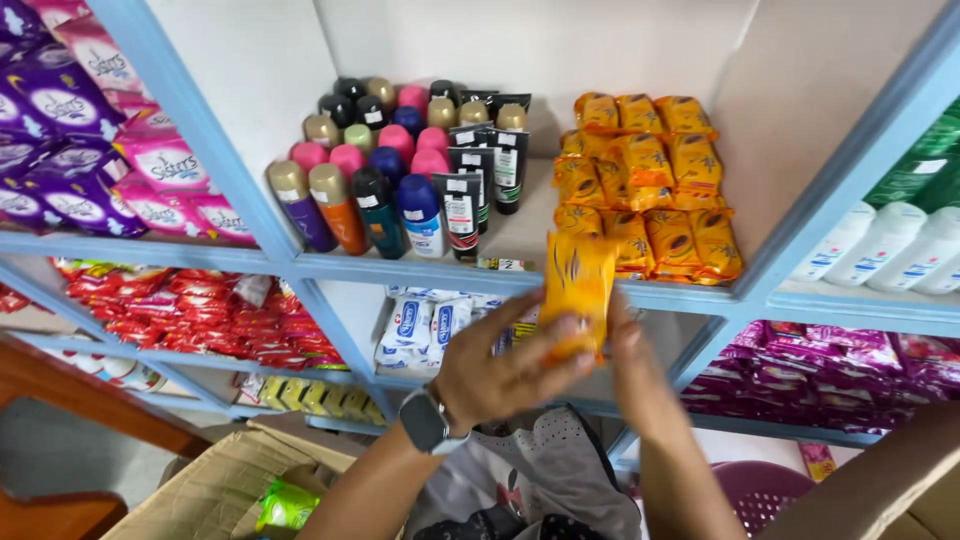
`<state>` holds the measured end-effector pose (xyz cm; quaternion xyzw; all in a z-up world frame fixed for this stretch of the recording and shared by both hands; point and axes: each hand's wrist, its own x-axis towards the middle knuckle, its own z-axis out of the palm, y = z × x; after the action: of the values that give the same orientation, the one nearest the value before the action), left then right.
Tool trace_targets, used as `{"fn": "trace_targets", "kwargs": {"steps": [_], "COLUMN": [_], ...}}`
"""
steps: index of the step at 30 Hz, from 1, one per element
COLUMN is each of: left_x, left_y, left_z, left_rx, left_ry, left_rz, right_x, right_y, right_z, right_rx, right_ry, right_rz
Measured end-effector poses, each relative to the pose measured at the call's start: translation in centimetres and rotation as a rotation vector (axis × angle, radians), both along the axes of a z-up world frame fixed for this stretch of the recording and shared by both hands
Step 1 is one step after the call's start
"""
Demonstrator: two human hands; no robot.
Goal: Arranging snack packs from a cardboard box onto a store shelf.
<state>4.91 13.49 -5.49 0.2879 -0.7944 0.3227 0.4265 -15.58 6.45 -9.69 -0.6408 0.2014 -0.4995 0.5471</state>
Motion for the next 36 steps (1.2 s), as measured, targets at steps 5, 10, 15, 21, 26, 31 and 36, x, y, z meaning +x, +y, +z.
{"fn": "trace_targets", "kwargs": {"steps": [5,10,15,21,26,31,36], "left_x": [-2.0,-3.3,-4.3,-2.9,-2.6,-3.1,-3.8], "left_y": [-7.4,-14.2,-17.5,-18.1,-18.8,-18.2,-16.7], "left_z": [4.1,5.5,4.8,4.0,3.5,3.9,4.9], "left_rx": [0.129,0.251,0.376,0.496,0.421,0.431,0.455], "left_ry": [0.292,0.338,0.256,0.273,0.176,0.161,0.18], "left_rz": [0.023,0.145,0.238,0.016,0.088,0.171,0.165], "right_x": [-2.6,-3.8,-3.7,-3.9,-3.5,-3.6,-3.6], "right_y": [-7.0,-13.8,-14.8,-15.1,-14.7,-14.7,-14.7], "right_z": [8.5,9.2,7.8,6.9,7.5,7.5,7.4], "right_rx": [-0.703,-0.938,-0.913,-0.903,-0.838,-0.786,-0.801], "right_ry": [0.328,0.71,0.806,0.811,0.809,0.829,0.826], "right_rz": [-0.82,-0.956,-0.837,-0.813,-0.785,-0.794,-0.794]}}
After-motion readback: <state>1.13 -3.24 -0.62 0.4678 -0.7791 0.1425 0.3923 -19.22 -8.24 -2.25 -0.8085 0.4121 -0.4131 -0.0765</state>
